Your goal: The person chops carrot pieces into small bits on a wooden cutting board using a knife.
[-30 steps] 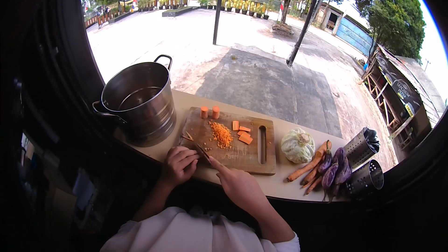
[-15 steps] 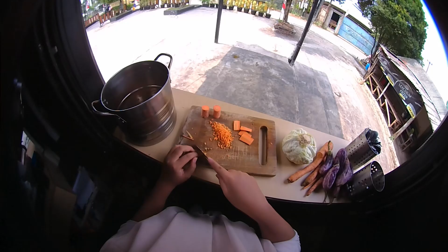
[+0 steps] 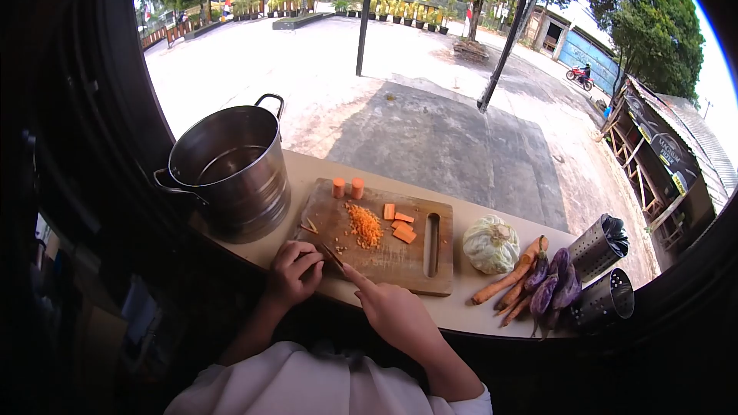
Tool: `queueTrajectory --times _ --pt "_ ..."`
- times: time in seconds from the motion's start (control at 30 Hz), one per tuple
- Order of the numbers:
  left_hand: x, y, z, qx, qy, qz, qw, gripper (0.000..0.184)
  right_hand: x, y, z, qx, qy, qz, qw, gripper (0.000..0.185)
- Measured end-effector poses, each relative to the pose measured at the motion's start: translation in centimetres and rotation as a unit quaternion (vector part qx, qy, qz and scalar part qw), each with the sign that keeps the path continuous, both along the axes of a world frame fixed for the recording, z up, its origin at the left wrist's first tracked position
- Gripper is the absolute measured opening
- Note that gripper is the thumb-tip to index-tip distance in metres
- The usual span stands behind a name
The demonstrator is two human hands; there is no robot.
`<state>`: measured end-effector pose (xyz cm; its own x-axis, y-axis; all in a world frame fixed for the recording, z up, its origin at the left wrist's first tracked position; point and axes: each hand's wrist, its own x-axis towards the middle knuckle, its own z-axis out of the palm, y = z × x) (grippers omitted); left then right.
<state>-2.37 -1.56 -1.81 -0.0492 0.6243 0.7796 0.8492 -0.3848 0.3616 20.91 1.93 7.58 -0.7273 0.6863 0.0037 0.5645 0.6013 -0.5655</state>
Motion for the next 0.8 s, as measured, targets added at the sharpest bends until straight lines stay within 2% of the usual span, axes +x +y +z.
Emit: queueTrajectory --times 0.4,0.8 --pt "-0.10 -0.02 -0.10 -0.003 0.001 -0.005 1.000 0.011 -0.44 -0.18 0.29 -0.011 -0.043 0.010 0.999 0.055" --pt "-0.26 0.02 -0.22 -0.001 -0.001 -0.005 1.000 0.011 -0.53 -0.12 -0.25 0.004 -0.002 0.007 1.000 0.055"
